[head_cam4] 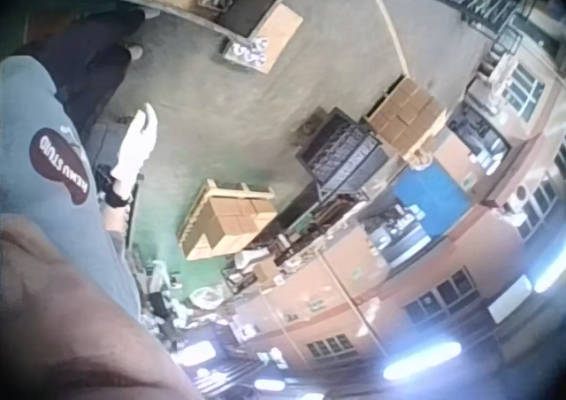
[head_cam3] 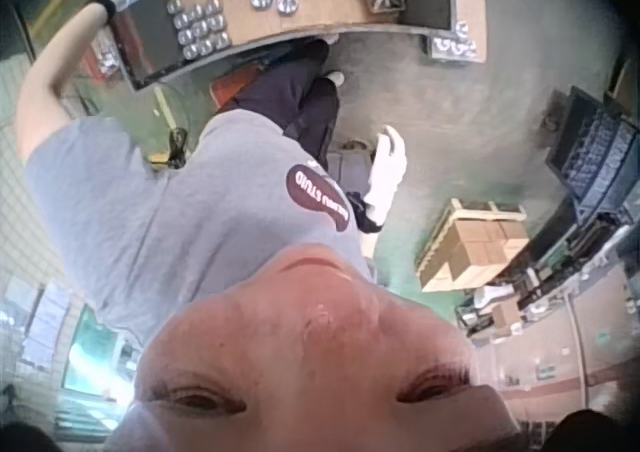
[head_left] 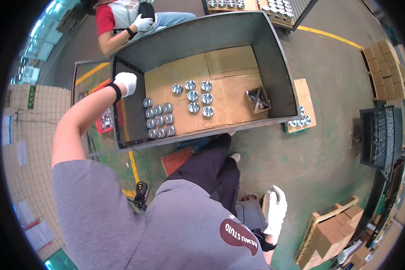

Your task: Inspecting and organizing engine pistons on a fabrication floor.

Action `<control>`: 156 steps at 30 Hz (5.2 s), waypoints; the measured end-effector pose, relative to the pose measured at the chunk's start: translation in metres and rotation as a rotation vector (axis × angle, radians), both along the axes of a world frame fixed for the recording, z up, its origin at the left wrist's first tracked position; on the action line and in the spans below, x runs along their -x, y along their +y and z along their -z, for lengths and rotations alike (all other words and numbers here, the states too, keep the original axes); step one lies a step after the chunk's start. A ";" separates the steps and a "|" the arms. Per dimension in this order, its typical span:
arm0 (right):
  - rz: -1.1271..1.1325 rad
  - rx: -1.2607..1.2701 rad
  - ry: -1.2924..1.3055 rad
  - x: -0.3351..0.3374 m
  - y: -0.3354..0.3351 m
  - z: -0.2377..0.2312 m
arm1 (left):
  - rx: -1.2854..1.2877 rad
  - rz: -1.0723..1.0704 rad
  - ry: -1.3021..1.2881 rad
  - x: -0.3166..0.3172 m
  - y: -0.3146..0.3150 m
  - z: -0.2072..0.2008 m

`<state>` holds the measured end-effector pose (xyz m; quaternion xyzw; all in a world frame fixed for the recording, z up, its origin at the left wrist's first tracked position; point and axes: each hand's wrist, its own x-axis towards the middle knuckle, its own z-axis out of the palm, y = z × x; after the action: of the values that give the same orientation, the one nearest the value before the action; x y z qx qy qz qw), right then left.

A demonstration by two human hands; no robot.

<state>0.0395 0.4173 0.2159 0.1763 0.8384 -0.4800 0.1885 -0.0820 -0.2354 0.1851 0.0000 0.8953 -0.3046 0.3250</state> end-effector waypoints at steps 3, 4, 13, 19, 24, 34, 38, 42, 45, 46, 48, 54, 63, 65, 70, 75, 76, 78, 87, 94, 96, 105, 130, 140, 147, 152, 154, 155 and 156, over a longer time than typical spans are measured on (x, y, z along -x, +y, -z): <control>0.149 0.201 -0.013 0.000 -0.012 0.088 | 0.179 -0.176 -0.132 0.008 -0.009 0.004; 0.134 0.133 0.028 0.001 -0.022 0.121 | 0.296 -0.147 -0.183 0.012 -0.018 0.013; 0.233 0.322 0.005 -0.053 -0.089 0.313 | 0.823 0.036 -0.401 0.066 -0.208 0.099; 0.253 -0.263 0.131 -0.117 -0.127 0.284 | 0.324 -0.086 -0.096 0.047 -0.090 0.250; 0.310 -0.406 0.054 -0.161 -0.157 0.267 | -0.100 -0.029 -0.135 -0.007 -0.077 0.430; 0.253 -0.553 -0.003 -0.139 -0.247 0.231 | -0.693 0.362 -0.403 -0.130 -0.007 0.548; 0.285 -0.464 0.025 -0.140 -0.250 0.238 | -0.678 0.544 -0.287 -0.188 -0.012 0.579; 0.283 -0.527 0.088 -0.140 -0.251 0.241 | -0.695 0.401 -0.121 -0.210 -0.015 0.618; 0.272 -0.584 0.077 -0.139 -0.256 0.233 | -0.611 0.363 -0.255 -0.190 0.001 0.592; 0.244 -0.587 0.098 -0.138 -0.256 0.231 | -0.637 0.287 -0.233 -0.184 0.004 0.582; 0.175 -0.624 0.201 -0.132 -0.249 0.234 | -0.736 0.153 -0.180 -0.168 0.016 0.550; 0.100 -0.550 0.427 -0.094 -0.237 0.220 | -1.030 -0.154 0.153 -0.094 0.052 0.467; 0.021 0.087 0.577 -0.088 -0.225 0.191 | -2.077 -0.191 0.012 -0.073 0.174 0.182; 0.035 0.217 0.576 -0.103 -0.211 0.192 | -2.097 -0.273 -0.356 -0.100 0.208 0.132; 0.132 0.683 0.635 -0.148 -0.173 0.197 | -1.904 -0.234 -0.288 -0.171 0.286 0.129; 0.330 0.701 0.647 -0.181 -0.157 0.232 | -1.922 -0.347 -0.341 -0.212 0.332 0.164; 0.337 0.595 0.623 -0.185 -0.156 0.240 | -1.881 -0.349 -0.294 -0.219 0.337 0.158; 0.381 0.949 0.616 -0.188 -0.162 0.247 | -1.836 -0.342 -0.251 -0.231 0.343 0.153; 0.602 1.361 0.378 -0.205 -0.158 0.253 | -1.616 0.022 -0.321 -0.249 0.326 0.152; 0.692 1.093 0.594 -0.206 -0.165 0.210 | -1.701 0.135 -0.468 -0.223 0.329 0.145; 0.631 1.267 0.632 -0.183 -0.164 0.218 | -1.680 0.088 -0.515 -0.198 0.323 0.132; 1.128 1.629 0.243 -0.081 -0.181 0.207 | -1.740 -0.351 -0.698 -0.112 0.298 0.160; 0.805 1.413 -0.018 0.002 -0.186 0.236 | -1.943 -1.188 -0.806 -0.067 0.294 0.218; 0.927 1.420 -0.067 -0.017 -0.181 0.243 | -1.773 -0.967 -0.805 -0.077 0.296 0.215; 0.896 1.391 -0.045 -0.018 -0.184 0.242 | -1.792 -0.966 -0.795 -0.081 0.296 0.220; 0.859 1.391 -0.020 -0.017 -0.188 0.231 | -1.825 -1.085 -0.817 -0.076 0.293 0.223; 0.906 1.382 -0.030 -0.017 -0.188 0.231 | -1.816 -1.183 -0.834 -0.072 0.294 0.222; 0.952 1.374 -0.039 -0.017 -0.187 0.230 | -1.816 -1.183 -0.838 -0.072 0.293 0.221; 0.954 1.371 -0.037 -0.017 -0.188 0.230 | -1.828 -1.196 -0.833 -0.072 0.291 0.220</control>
<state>0.0566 0.2290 -0.0140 0.3666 0.1926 -0.9091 0.0445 -0.0102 0.0554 -0.0353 -0.0877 0.4629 0.6781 0.5641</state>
